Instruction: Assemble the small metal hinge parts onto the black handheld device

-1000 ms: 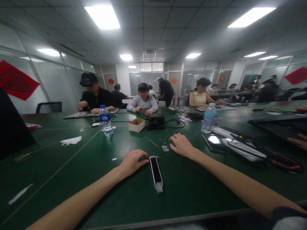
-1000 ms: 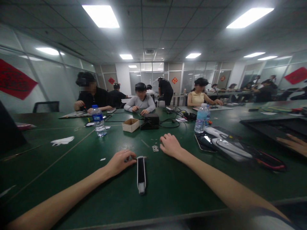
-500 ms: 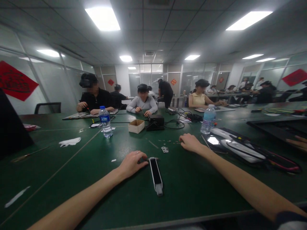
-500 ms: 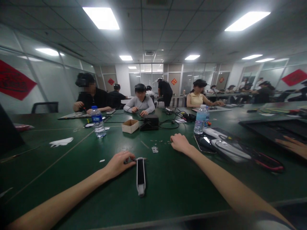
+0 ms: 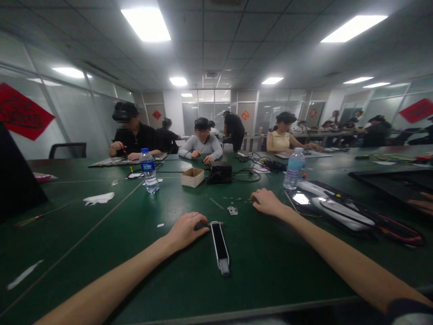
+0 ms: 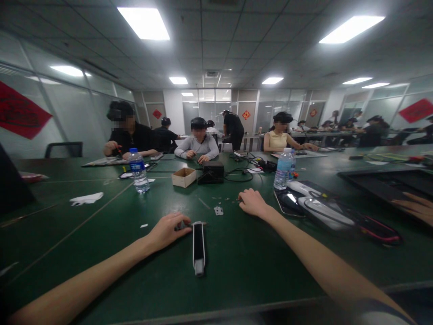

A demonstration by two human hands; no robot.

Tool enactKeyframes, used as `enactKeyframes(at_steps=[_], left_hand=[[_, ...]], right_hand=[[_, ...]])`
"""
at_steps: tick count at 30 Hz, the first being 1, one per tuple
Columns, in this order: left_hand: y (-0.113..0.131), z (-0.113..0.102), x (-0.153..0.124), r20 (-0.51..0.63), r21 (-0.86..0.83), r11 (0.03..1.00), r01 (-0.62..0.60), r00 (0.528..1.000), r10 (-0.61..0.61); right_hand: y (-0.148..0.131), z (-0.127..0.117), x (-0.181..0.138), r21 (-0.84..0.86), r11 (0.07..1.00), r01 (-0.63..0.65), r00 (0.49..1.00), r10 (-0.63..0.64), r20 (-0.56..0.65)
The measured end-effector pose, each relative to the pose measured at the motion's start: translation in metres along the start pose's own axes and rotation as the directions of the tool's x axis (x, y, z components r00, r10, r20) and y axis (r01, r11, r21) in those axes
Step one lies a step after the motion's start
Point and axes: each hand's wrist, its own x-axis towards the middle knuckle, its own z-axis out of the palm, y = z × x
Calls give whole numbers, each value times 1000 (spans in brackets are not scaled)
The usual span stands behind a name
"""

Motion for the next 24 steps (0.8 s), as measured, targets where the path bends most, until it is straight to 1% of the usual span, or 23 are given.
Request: enactKeyframes(at_steps=[8,13,16,19,21,22,24], left_hand=[[1,0,-1,-6,6,1000,3,1000,-3],[4,-2,-1,-26,12,1000,-9,1000,10],[6,-4,-2,-77,20,999,-27,997,28],[8,-5,-3,-164,36,997,-63,984,68],[9,-3,-4,-225,58,992,-114,966,124],[10,-2,-4,-257,73,986,-150,953,164],[11,0,-3,-331,106,966,-235,908,257]], right_hand=[[-7,3,-1,-7,999,32,999,-32,-35],[-11,7,1,-148,986,77,988,-95,-120],[-16,9,3,-163,985,63,981,-91,-171],[-29,6,1,-92,992,86,961,-107,-256],[-45,0,-4,-6,985,172,932,-165,-323],[-54,-3,-8,37,970,242,910,-213,-356],[-74,-9,-18,87,903,421,838,-351,-418]])
